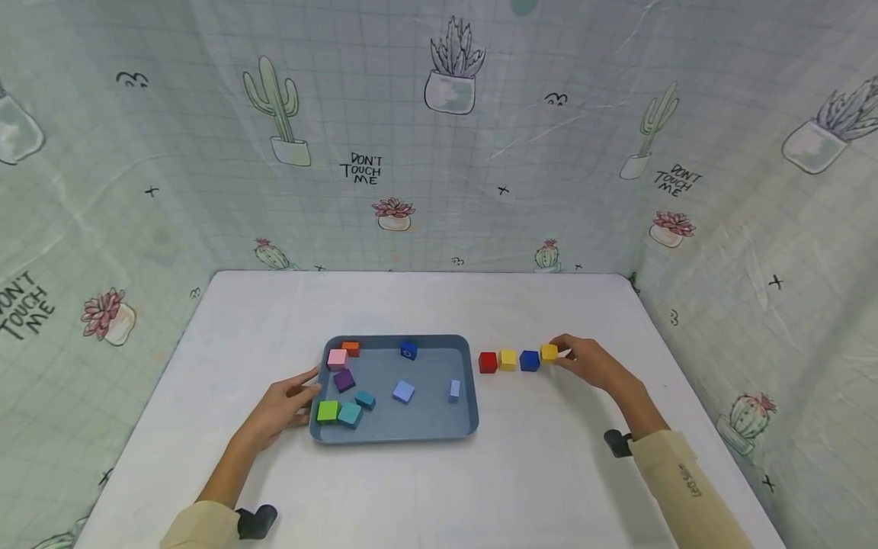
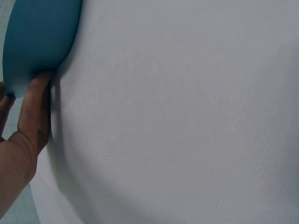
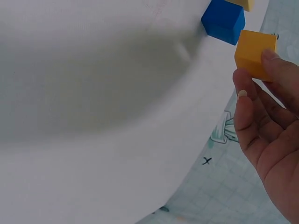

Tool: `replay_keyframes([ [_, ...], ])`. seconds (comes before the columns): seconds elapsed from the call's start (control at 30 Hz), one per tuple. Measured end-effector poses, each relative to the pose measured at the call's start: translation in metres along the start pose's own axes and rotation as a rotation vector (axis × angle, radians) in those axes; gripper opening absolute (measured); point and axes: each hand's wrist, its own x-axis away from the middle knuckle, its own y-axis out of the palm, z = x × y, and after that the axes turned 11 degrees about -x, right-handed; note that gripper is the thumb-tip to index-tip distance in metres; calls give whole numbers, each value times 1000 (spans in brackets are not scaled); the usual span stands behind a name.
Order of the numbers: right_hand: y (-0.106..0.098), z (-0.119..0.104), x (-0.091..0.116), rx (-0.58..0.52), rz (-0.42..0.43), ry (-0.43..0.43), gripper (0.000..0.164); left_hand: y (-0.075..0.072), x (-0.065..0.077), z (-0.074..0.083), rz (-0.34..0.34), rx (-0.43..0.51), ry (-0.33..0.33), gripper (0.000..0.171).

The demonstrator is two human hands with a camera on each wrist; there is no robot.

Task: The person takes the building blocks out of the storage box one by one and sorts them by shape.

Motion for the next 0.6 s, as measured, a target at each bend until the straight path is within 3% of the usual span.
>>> replay_keyframes([
  [0.6, 10, 22, -4, 25, -7, 6, 33, 3, 0, -2, 8, -5, 10, 60],
])
